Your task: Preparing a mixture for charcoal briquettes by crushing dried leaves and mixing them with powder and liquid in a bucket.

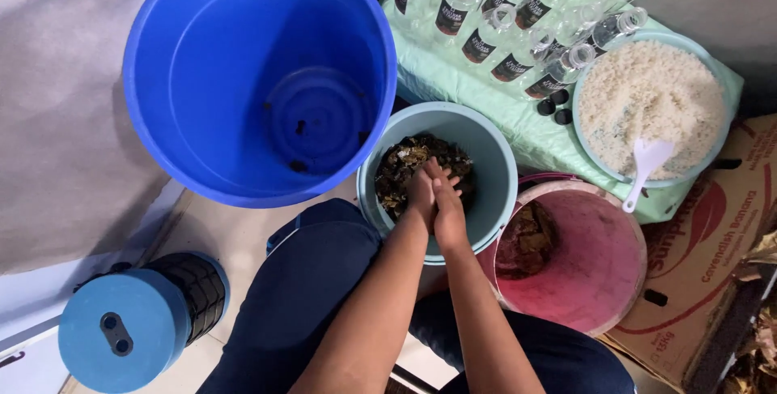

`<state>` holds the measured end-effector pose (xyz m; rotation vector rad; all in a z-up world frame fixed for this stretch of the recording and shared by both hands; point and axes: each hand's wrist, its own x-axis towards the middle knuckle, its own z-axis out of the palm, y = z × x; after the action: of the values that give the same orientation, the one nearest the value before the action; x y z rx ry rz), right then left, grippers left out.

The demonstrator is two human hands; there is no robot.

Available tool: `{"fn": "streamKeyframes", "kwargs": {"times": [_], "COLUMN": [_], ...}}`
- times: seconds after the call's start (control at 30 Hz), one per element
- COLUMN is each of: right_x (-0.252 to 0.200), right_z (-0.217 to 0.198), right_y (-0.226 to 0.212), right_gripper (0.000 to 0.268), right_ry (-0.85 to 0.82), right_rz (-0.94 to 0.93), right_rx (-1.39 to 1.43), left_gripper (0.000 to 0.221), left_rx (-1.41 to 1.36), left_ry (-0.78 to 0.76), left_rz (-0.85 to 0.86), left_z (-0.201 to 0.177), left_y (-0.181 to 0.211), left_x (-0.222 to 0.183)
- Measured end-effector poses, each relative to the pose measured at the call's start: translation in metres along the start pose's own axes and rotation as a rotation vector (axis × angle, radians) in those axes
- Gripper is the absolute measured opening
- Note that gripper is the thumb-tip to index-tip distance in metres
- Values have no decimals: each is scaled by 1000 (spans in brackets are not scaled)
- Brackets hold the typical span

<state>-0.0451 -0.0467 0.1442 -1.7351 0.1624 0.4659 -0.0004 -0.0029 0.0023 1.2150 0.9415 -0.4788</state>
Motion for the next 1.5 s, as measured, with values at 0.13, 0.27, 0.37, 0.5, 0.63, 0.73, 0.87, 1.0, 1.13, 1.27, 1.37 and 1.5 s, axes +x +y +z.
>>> {"fn": "streamKeyframes", "kwargs": {"times": [0.13,0.27,0.37,0.5,0.63,0.73,0.87,1.0,1.13,1.27,1.37,1.5], "right_x": [11,30,40,45,23,2,9,12,28,40,20,9], "right_z": [-10,-20,-25,-27,-19,-13,-18,-24,-31,-43,-56,-99], "right_y": [16,55,75,95,56,-48,17,26,63,92,57,7], "right_gripper": [59,54,59,59,51,46,50,54,40,41,35,36], "right_ry": [-42,-85,93,183,380,299,396,472,598,461,437,518], "right_rz": [-95,-129,-114,-169,-200,145,-39,-58,-111,190,210,228], "right_rx": [109,106,-100,-180,-311,-409,-141,-190,-380,-548,-515,-524], "left_gripper": [50,49,48,47,46,45,44,40,30,28,23,32], "left_rx": [9,17,23,35,53,62,76,275,350,407,402,483], "left_ry": [-3,-5,-3,3,-4,-13,-44,116,127,99,69,79], "left_rz": [25,48,66,91,109,138,175,294,303,379,359,337], "left_z": [12,16,17,18,15,12,11,2,1,-2,-9,-18], "left_y": [7,1,-4,-1,-4,10,26,0,-6,-4,2,-15], "left_x": [-6,-17,-27,-35,-47,-49,-58,-33,-22,-26,-35,1]}}
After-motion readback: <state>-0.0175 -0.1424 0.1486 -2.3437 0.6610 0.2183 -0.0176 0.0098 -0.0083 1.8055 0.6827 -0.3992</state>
